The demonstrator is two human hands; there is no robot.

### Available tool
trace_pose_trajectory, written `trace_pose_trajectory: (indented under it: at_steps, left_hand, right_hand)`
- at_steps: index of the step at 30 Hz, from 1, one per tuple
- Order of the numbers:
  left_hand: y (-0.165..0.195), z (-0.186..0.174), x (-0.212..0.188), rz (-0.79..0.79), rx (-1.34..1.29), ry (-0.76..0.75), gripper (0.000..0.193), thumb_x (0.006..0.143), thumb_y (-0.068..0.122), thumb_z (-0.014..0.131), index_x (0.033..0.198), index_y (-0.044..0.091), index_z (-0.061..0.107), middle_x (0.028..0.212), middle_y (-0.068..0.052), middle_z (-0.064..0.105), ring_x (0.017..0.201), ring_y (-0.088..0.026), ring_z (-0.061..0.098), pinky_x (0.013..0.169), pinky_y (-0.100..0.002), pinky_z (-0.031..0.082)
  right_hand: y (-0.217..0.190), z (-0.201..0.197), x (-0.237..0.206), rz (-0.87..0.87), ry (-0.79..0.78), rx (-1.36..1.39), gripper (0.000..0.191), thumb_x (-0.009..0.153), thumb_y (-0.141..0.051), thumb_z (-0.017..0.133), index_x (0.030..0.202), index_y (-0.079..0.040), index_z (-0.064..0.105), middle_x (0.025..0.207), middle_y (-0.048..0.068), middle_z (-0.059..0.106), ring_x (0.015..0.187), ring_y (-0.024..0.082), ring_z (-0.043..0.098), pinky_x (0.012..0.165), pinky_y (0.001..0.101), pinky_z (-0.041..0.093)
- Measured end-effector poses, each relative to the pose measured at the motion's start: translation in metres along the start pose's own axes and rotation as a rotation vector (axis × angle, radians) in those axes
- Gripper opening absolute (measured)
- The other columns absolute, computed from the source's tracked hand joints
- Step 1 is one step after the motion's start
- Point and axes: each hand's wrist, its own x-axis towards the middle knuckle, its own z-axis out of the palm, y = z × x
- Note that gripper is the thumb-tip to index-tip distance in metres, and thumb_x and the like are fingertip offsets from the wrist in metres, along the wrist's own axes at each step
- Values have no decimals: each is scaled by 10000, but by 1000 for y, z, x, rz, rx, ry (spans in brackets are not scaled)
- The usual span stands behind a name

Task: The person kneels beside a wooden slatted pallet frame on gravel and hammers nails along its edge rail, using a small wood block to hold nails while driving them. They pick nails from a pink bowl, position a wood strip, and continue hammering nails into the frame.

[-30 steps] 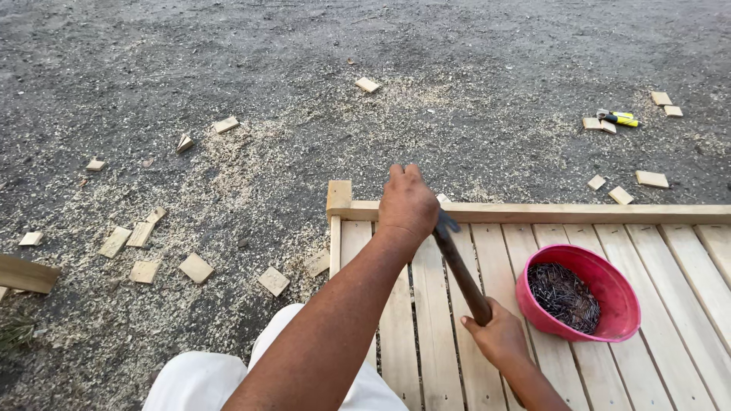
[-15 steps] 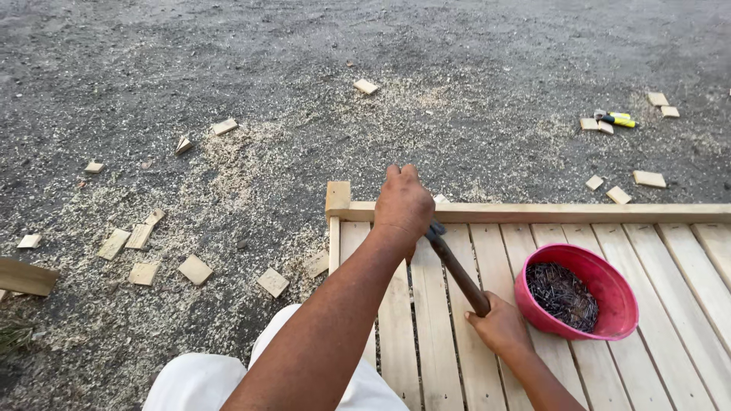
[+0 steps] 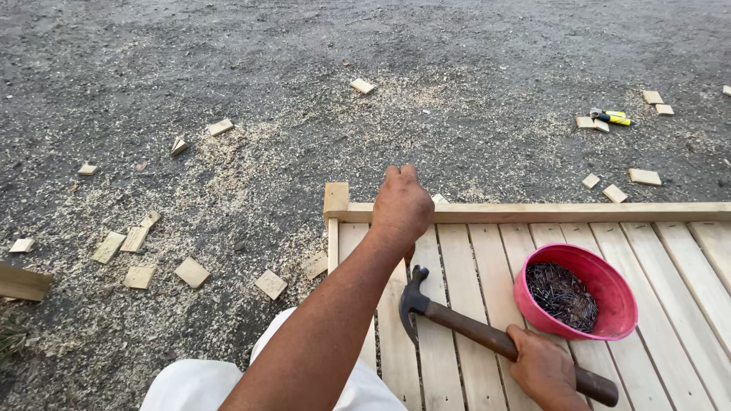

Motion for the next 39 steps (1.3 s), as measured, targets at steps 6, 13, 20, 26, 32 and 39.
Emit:
trace_pose_trajectory:
  at_steps: [6, 13, 20, 26, 32, 39]
  left_hand:
    - [-2, 3, -1, 20, 2, 20, 257, 914, 45, 470, 1158, -17, 522, 1226, -228, 512, 1159, -390, 588, 1020, -484, 498]
    - [-3, 4, -2, 34, -1, 35, 259, 929, 73, 470, 1165, -13, 533, 1221, -230, 518, 1147, -396, 595, 1000, -499, 503]
    - [1, 1, -5, 39, 13, 22, 257, 927, 55, 448, 1148, -37, 543, 1191, -234, 529, 1113, -380, 604, 998, -491, 510]
    - [4, -4, -7, 36, 4, 23, 255, 920, 45, 441, 1135, -34, 554, 1191, -229, 540, 1115, -376, 606, 998, -488, 509]
    - [3, -3, -6, 31, -15, 38, 250, 930, 61, 444, 1127, -21, 575, 1214, -224, 549, 1119, -384, 612, 988, -496, 513]
    - [2, 0, -6, 22, 0, 55, 229, 908, 77, 476, 1093, -9, 579, 1180, -222, 564, 1092, -397, 624, 965, -514, 518]
  right_hand:
    - [23, 55, 15, 107, -467, 800, 255, 747, -59, 817, 928, -68, 639, 676, 86, 628, 597, 250, 588, 572, 408, 439]
    - [24, 86, 14, 286, -588, 1096, 182, 753, 34, 805, 855, 17, 655, 610, 125, 622, 479, 222, 628, 481, 352, 484]
    - [8, 45, 17, 269, -568, 1114, 127, 720, 1, 663, 822, -3, 587, 596, 146, 565, 418, 267, 551, 386, 456, 480]
    - [-17, 39, 6, 320, -443, 1016, 236, 798, -226, 737, 903, -42, 631, 679, 155, 654, 559, 286, 631, 529, 447, 514]
    - [-46, -8, 25, 89, -98, 108, 447, 888, -568, 708, 1053, -157, 766, 998, 104, 769, 981, 298, 728, 871, 442, 562]
    - [-162, -27, 119, -207, 373, 304, 207, 862, -343, 694, 909, -170, 798, 962, 56, 757, 987, 278, 702, 927, 453, 487]
